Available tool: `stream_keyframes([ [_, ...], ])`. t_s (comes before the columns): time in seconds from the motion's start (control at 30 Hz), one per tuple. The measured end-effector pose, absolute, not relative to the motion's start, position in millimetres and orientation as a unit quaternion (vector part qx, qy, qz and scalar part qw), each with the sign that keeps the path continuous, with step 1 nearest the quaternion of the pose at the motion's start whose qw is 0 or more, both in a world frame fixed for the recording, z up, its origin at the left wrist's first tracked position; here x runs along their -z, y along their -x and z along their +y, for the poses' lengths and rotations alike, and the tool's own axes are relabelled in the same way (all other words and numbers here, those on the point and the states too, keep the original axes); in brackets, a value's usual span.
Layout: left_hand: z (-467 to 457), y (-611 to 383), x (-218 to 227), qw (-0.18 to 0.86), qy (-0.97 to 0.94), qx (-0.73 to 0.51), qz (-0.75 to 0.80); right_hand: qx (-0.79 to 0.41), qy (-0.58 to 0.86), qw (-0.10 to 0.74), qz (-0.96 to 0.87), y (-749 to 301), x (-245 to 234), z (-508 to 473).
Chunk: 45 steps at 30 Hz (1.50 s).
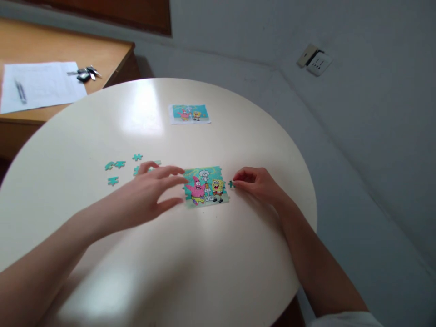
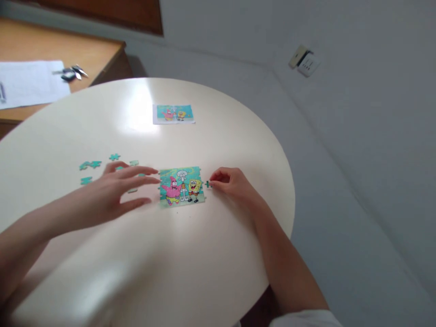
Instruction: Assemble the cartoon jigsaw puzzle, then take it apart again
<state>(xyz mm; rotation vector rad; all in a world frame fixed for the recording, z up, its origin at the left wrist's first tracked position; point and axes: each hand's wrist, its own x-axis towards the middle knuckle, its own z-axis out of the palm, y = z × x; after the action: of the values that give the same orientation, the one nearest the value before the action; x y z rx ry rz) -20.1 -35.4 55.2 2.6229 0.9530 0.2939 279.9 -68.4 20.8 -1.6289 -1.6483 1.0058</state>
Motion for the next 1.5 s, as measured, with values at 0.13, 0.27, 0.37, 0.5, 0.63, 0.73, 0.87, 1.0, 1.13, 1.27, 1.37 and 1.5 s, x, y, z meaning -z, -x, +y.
stream_keyframes([
  [0.13, -61, 5, -41, 0.178, -0.958, -0.044, 0.219, -0.415, 0.612, 0.302, -0.601, -277, -20, -68],
  [0.27, -68, -1, -30, 0.155, -0.969, 0.006, 0.194, -0.432, 0.621, 0.304, -0.580, -275, -19, -68],
  [0.37, -69, -2, -25, 0.144, -0.969, 0.030, 0.197, -0.438, 0.625, 0.303, -0.570, -273, -19, -68],
  [0.5, -70, -2, -24, 0.136, -0.969, 0.032, 0.206, -0.447, 0.625, 0.303, -0.564, -271, -21, -68],
  [0.63, -71, -2, -23, 0.133, -0.969, 0.022, 0.205, -0.452, 0.622, 0.305, -0.562, -270, -20, -67],
  [0.73, -71, -2, -22, 0.129, -0.970, 0.018, 0.203, -0.452, 0.620, 0.306, -0.563, -270, -19, -67],
  [0.87, -72, -2, -21, 0.124, -0.971, 0.013, 0.203, -0.455, 0.619, 0.300, -0.565, -270, -20, -66],
  [1.0, -72, -2, -20, 0.124, -0.971, 0.002, 0.203, -0.452, 0.624, 0.291, -0.567, -269, -22, -66],
  [1.13, -72, -1, -19, 0.124, -0.971, -0.002, 0.204, -0.445, 0.626, 0.286, -0.572, -268, -24, -66],
  [1.27, -72, -1, -20, 0.121, -0.971, 0.002, 0.204, -0.439, 0.628, 0.276, -0.580, -267, -25, -67],
  [1.37, -72, -2, -20, 0.117, -0.972, 0.007, 0.204, -0.432, 0.629, 0.263, -0.590, -268, -25, -66],
  [1.5, -72, -2, -21, 0.113, -0.971, 0.016, 0.208, -0.400, 0.637, 0.240, -0.613, -269, -22, -65],
])
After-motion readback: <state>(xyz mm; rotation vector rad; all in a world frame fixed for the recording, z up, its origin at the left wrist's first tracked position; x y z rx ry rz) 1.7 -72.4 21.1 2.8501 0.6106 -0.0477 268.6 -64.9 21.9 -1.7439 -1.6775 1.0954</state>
